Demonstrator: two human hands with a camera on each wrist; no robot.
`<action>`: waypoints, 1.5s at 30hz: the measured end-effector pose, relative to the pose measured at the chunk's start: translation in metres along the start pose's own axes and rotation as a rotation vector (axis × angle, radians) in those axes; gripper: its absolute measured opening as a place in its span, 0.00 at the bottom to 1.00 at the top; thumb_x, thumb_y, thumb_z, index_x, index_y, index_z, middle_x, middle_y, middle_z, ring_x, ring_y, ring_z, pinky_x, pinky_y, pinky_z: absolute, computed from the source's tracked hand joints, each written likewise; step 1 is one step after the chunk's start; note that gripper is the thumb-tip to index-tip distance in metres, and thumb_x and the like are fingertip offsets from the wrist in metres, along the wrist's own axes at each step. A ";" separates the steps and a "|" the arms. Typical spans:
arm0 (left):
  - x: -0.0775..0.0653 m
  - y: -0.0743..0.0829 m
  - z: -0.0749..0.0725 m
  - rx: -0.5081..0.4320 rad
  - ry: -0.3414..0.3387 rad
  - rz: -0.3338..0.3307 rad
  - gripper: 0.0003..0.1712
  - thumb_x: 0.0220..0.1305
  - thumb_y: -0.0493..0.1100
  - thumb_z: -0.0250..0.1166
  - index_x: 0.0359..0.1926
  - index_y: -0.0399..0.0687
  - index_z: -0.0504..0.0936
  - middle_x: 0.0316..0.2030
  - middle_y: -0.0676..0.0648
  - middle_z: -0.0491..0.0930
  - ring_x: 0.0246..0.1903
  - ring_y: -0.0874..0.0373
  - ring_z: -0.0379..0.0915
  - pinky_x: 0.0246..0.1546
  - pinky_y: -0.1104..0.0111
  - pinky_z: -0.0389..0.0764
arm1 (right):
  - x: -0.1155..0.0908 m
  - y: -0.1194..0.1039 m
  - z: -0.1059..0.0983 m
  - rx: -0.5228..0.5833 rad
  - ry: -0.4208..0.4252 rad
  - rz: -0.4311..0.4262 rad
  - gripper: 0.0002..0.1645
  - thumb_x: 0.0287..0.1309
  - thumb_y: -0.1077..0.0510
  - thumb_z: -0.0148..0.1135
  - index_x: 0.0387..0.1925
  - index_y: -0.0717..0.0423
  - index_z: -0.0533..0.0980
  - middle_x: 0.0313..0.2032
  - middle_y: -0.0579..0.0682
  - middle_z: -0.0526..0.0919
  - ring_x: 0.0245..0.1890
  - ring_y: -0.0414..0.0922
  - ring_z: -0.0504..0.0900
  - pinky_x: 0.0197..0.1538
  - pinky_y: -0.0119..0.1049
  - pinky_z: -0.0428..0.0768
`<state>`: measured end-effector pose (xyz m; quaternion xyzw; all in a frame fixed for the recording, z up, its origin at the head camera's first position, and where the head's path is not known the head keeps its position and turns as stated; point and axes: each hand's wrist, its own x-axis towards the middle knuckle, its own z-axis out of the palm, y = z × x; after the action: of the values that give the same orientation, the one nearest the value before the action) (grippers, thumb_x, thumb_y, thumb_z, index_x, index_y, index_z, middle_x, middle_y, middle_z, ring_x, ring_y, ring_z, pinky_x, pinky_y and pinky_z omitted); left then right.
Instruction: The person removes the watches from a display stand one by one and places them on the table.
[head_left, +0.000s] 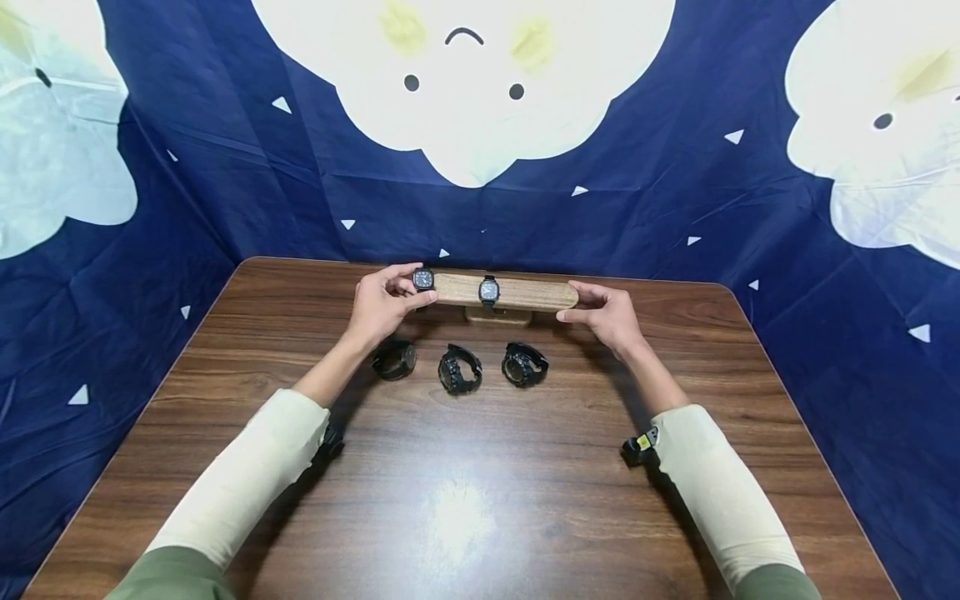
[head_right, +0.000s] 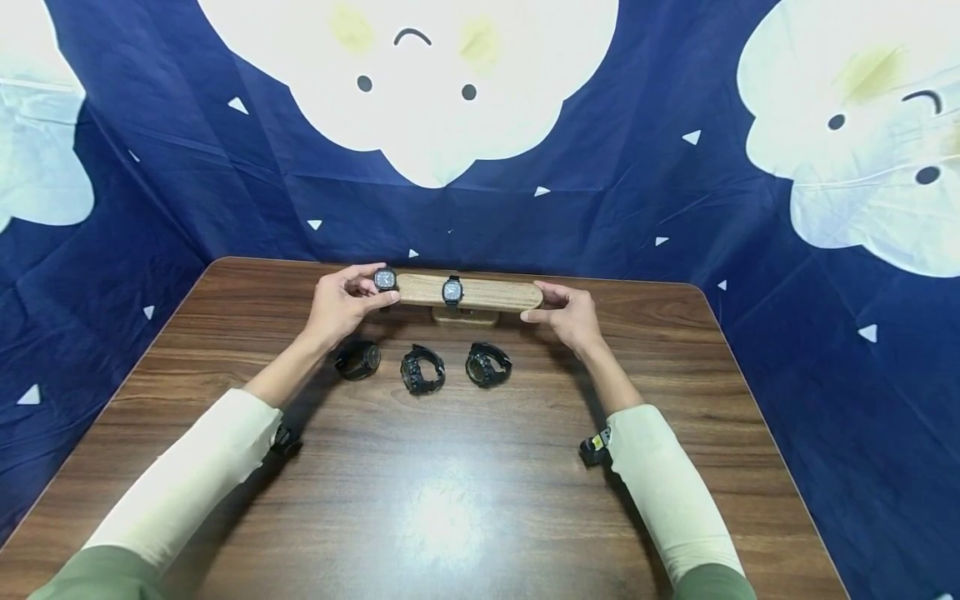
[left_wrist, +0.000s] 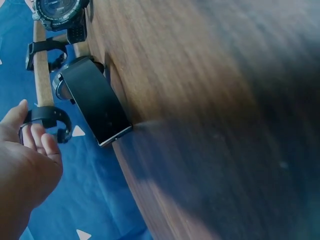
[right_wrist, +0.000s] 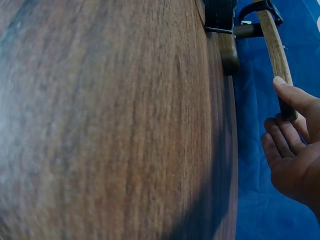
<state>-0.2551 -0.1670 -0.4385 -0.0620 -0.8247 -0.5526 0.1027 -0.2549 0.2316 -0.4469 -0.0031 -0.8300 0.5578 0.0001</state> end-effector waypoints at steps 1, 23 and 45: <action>0.000 0.000 0.000 -0.009 0.003 0.003 0.36 0.61 0.43 0.88 0.69 0.42 0.88 0.29 0.59 0.85 0.33 0.67 0.78 0.39 0.81 0.79 | 0.000 0.000 0.000 0.002 0.000 0.000 0.43 0.55 0.62 0.89 0.73 0.55 0.83 0.69 0.59 0.88 0.52 0.29 0.87 0.56 0.18 0.82; -0.011 0.006 -0.018 0.036 -0.025 -0.033 0.32 0.58 0.41 0.89 0.63 0.45 0.90 0.28 0.62 0.86 0.32 0.70 0.81 0.38 0.82 0.81 | -0.002 -0.001 -0.002 0.011 -0.016 0.005 0.43 0.55 0.61 0.90 0.72 0.55 0.83 0.69 0.59 0.88 0.52 0.30 0.87 0.55 0.17 0.81; -0.038 0.020 -0.028 0.046 -0.176 -0.023 0.32 0.57 0.38 0.88 0.62 0.43 0.90 0.36 0.42 0.89 0.32 0.65 0.80 0.36 0.79 0.81 | 0.000 0.000 -0.002 0.008 -0.010 -0.015 0.43 0.54 0.62 0.90 0.72 0.55 0.84 0.67 0.62 0.88 0.48 0.27 0.86 0.53 0.17 0.81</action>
<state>-0.2106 -0.1845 -0.4194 -0.0985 -0.8436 -0.5273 0.0247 -0.2548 0.2332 -0.4459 0.0059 -0.8277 0.5611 0.0000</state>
